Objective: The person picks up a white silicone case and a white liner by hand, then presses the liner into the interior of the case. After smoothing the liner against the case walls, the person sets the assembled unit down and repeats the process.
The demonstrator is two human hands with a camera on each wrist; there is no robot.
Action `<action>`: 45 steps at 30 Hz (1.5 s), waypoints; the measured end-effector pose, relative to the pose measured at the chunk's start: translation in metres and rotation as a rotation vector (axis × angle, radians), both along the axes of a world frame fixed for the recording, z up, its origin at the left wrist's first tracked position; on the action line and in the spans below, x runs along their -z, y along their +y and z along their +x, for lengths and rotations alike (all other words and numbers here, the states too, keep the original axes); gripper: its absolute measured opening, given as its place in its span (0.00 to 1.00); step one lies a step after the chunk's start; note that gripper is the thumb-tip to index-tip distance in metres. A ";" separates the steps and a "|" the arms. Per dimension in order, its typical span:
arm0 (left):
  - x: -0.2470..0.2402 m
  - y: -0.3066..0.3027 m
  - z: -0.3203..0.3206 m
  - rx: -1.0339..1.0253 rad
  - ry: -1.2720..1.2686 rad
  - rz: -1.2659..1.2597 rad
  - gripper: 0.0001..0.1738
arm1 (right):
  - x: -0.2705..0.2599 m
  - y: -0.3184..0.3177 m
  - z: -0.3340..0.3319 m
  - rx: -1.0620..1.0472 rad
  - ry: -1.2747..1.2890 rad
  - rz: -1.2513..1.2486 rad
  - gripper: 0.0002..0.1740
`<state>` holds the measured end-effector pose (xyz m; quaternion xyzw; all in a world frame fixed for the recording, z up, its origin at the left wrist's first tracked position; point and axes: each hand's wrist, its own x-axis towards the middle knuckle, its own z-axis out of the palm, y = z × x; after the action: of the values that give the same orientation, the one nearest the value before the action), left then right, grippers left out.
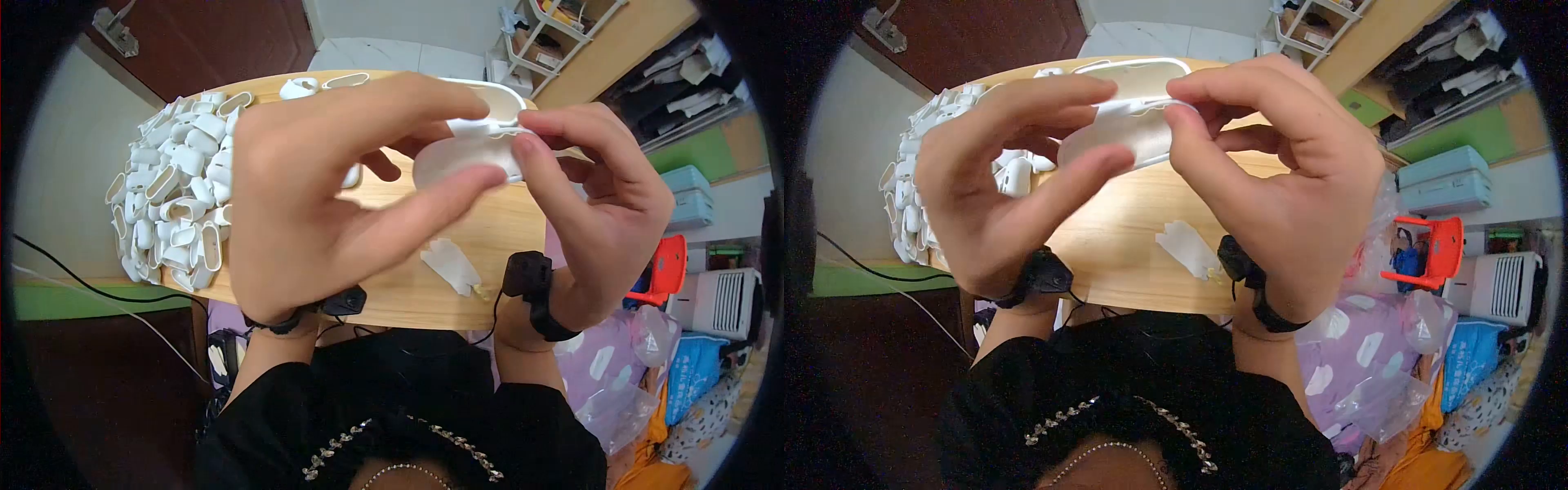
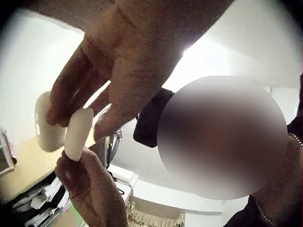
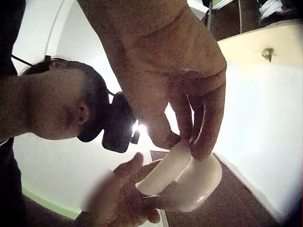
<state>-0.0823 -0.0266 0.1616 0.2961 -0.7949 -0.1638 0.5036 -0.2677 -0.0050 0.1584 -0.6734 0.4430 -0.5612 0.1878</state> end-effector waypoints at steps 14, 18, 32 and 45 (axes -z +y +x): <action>0.016 -0.012 -0.014 -0.161 -0.020 -0.119 0.07 | 0.010 -0.010 0.010 0.105 0.142 0.075 0.07; 0.013 -0.011 -0.012 -0.156 -0.039 -0.120 0.07 | 0.010 -0.009 0.008 0.123 0.228 0.007 0.07; 0.010 -0.009 -0.005 -0.092 -0.041 -0.045 0.10 | 0.013 -0.010 0.005 0.135 0.361 -0.218 0.09; -0.003 0.001 0.009 0.080 0.043 -0.003 0.17 | 0.008 -0.013 -0.001 -0.115 -0.064 0.000 0.11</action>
<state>-0.0736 -0.0261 0.1645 0.2596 -0.7954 -0.1891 0.5140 -0.2687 -0.0178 0.1506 -0.6794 0.3975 -0.5708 0.2338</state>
